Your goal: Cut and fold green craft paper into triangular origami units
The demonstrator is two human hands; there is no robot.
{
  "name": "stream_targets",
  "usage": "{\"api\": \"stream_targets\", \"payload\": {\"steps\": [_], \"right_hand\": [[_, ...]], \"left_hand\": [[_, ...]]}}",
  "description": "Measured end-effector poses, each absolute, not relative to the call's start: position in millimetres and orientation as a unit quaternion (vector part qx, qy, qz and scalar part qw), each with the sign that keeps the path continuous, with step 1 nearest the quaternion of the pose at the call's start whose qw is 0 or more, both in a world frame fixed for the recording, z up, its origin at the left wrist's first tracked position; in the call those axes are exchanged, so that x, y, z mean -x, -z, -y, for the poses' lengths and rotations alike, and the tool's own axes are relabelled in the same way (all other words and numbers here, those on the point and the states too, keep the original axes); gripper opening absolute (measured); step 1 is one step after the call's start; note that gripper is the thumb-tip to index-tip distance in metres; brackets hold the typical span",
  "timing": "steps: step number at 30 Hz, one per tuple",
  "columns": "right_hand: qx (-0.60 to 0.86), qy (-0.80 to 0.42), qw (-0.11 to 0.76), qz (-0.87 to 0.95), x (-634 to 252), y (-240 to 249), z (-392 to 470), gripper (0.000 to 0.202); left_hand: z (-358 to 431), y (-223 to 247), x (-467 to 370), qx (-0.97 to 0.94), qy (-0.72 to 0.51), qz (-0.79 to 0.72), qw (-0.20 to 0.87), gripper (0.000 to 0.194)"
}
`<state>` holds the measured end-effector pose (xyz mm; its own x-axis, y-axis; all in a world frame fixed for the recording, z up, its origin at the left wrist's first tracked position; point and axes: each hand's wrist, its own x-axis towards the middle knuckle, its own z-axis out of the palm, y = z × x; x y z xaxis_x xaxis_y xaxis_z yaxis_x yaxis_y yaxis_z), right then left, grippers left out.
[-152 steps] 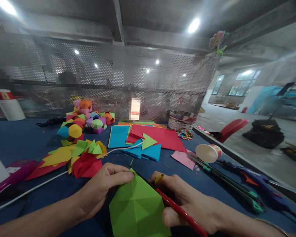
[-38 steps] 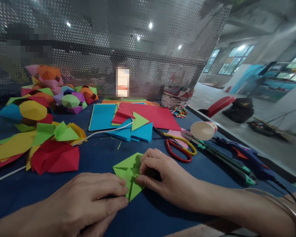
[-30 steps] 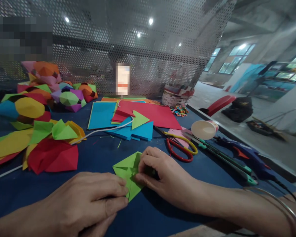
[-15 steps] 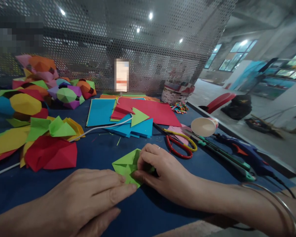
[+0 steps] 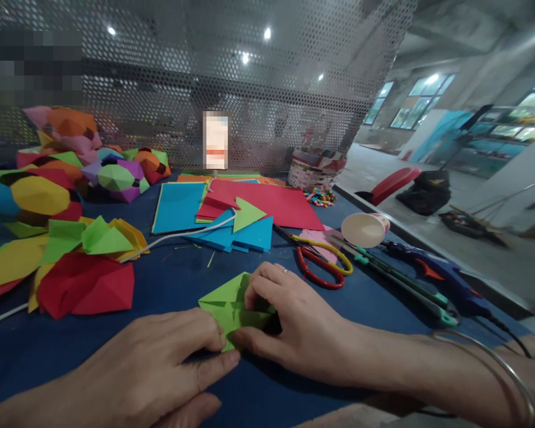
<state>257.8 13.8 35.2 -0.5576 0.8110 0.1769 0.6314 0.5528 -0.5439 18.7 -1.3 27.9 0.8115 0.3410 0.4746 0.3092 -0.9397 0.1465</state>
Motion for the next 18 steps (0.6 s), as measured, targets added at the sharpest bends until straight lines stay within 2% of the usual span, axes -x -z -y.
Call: {"api": "stream_targets", "payload": {"steps": [6,18], "right_hand": [[0.458,-0.214,0.182,0.843,-260,-38,-13,0.038],[0.460,-0.247,0.179,0.834,-280,-40,-27,0.035]], "left_hand": [[0,-27,-20,-0.952,-0.255,-0.167,0.024,0.024],[-2,-19,-19,-0.947,-0.275,-0.167,0.018,0.028]]}}
